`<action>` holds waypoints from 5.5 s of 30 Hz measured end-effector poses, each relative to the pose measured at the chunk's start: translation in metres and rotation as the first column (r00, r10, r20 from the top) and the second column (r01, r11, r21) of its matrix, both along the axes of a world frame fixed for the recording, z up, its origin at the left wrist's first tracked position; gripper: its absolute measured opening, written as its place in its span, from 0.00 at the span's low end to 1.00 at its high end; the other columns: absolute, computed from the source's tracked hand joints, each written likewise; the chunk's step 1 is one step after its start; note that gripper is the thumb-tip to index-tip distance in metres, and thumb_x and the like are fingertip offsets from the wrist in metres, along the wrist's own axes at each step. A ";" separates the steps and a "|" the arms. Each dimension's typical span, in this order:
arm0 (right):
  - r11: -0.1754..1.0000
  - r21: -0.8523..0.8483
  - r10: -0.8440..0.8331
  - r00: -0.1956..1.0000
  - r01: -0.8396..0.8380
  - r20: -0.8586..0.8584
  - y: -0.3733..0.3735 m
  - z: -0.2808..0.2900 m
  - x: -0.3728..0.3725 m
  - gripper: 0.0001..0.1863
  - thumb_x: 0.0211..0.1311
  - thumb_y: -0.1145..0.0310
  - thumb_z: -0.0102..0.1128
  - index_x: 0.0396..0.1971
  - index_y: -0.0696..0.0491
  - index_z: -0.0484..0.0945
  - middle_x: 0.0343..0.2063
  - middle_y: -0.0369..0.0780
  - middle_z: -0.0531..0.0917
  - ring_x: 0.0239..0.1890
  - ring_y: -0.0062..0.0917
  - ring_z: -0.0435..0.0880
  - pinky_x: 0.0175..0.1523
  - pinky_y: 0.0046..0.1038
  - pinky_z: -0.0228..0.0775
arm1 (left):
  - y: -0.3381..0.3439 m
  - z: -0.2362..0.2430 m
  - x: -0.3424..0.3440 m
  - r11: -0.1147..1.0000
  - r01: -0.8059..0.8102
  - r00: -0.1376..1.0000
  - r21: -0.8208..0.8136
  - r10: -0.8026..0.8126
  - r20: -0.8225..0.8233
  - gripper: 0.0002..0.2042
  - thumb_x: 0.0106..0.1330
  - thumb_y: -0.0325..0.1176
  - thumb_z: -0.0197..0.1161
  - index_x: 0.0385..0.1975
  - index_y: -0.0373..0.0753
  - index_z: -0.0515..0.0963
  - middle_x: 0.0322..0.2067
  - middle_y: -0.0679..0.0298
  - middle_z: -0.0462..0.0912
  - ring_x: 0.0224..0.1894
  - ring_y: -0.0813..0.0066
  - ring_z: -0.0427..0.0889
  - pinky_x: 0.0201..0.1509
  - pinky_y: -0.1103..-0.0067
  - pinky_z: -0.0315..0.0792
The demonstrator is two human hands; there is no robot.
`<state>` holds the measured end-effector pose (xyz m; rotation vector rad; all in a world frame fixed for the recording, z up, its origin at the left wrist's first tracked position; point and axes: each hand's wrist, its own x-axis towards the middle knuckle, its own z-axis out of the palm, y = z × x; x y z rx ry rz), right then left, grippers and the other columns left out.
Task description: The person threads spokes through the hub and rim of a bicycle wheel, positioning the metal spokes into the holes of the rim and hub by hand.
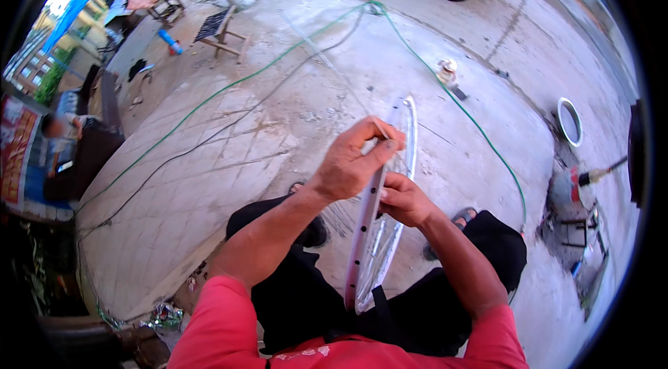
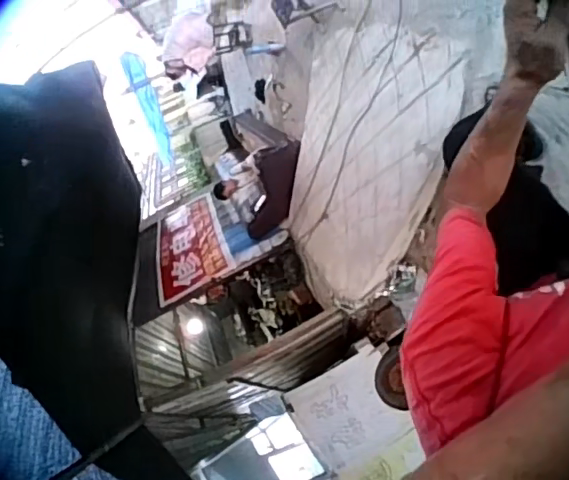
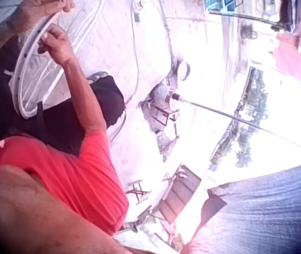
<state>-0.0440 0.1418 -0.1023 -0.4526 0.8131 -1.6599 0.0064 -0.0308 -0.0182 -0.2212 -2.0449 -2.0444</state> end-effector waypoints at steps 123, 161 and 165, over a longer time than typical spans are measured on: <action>0.945 0.089 -0.175 0.720 0.313 -0.671 0.054 0.057 -0.030 0.08 0.65 0.72 0.57 0.40 0.57 0.82 0.28 0.33 0.80 0.31 0.14 0.76 0.39 0.24 0.70 | -0.011 0.018 -0.009 0.995 -0.080 0.997 0.051 0.080 0.003 0.09 0.71 0.28 0.49 0.42 0.33 0.75 0.41 0.52 0.84 0.45 0.63 0.85 0.51 0.71 0.78; 0.948 0.056 -0.198 0.720 0.313 -0.665 0.073 0.066 -0.056 0.23 0.63 0.63 0.37 0.33 0.64 0.80 0.33 0.46 0.83 0.38 0.30 0.80 0.46 0.30 0.72 | 0.036 -0.028 -0.022 0.979 0.028 0.984 -0.204 0.008 0.176 0.12 0.72 0.35 0.62 0.44 0.32 0.82 0.34 0.61 0.85 0.37 0.78 0.83 0.46 0.80 0.79; 0.912 0.095 -0.277 0.771 0.399 -0.574 0.072 0.065 -0.056 0.22 0.64 0.66 0.37 0.47 0.63 0.76 0.33 0.45 0.83 0.37 0.27 0.83 0.47 0.28 0.73 | 0.037 -0.030 -0.023 0.980 0.035 0.982 -0.194 0.002 0.187 0.12 0.72 0.36 0.62 0.45 0.33 0.82 0.33 0.61 0.85 0.37 0.77 0.83 0.46 0.80 0.79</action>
